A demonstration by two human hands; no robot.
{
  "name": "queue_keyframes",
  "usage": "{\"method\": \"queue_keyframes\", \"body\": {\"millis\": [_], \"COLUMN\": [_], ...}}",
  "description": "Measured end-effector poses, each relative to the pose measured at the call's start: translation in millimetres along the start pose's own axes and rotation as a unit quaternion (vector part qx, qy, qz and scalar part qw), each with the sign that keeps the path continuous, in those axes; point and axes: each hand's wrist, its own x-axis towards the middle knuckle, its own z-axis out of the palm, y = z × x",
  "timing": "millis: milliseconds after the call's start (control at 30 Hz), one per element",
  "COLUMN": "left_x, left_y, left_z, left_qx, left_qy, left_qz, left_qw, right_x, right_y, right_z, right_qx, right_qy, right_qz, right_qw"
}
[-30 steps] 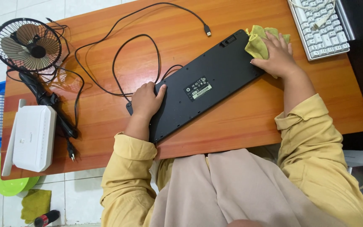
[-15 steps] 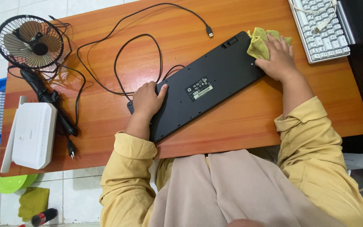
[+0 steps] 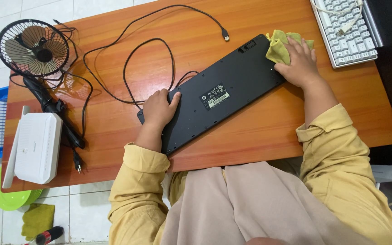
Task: Cleaning a computer keyboard using a yellow cloth by wiping both the keys and the back of the device.
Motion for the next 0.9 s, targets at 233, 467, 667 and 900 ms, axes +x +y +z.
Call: {"method": "queue_keyframes", "body": {"millis": [233, 467, 667, 900], "left_x": [-0.8, -0.9, -0.8, 0.4], "left_y": [3.3, 1.9, -0.5, -1.3], "left_z": [-4.0, -2.3, 0.4, 1.7], "left_qx": [0.000, -0.002, -0.002, -0.007], "left_qy": [-0.012, -0.007, -0.002, 0.001], "left_qz": [-0.010, -0.007, -0.001, -0.002], "left_qw": [1.000, 1.000, 1.000, 1.000], "right_x": [-1.1, -3.1, -0.5, -0.4], "right_y": [-0.7, -3.4, -0.7, 0.8], "right_z": [-2.2, -4.0, -1.1, 0.1], "right_qx": [0.011, 0.013, 0.013, 0.012], "right_qy": [-0.002, 0.003, 0.002, 0.005], "right_qz": [-0.010, -0.010, -0.016, -0.014], "right_qw": [1.000, 1.000, 1.000, 1.000]}}
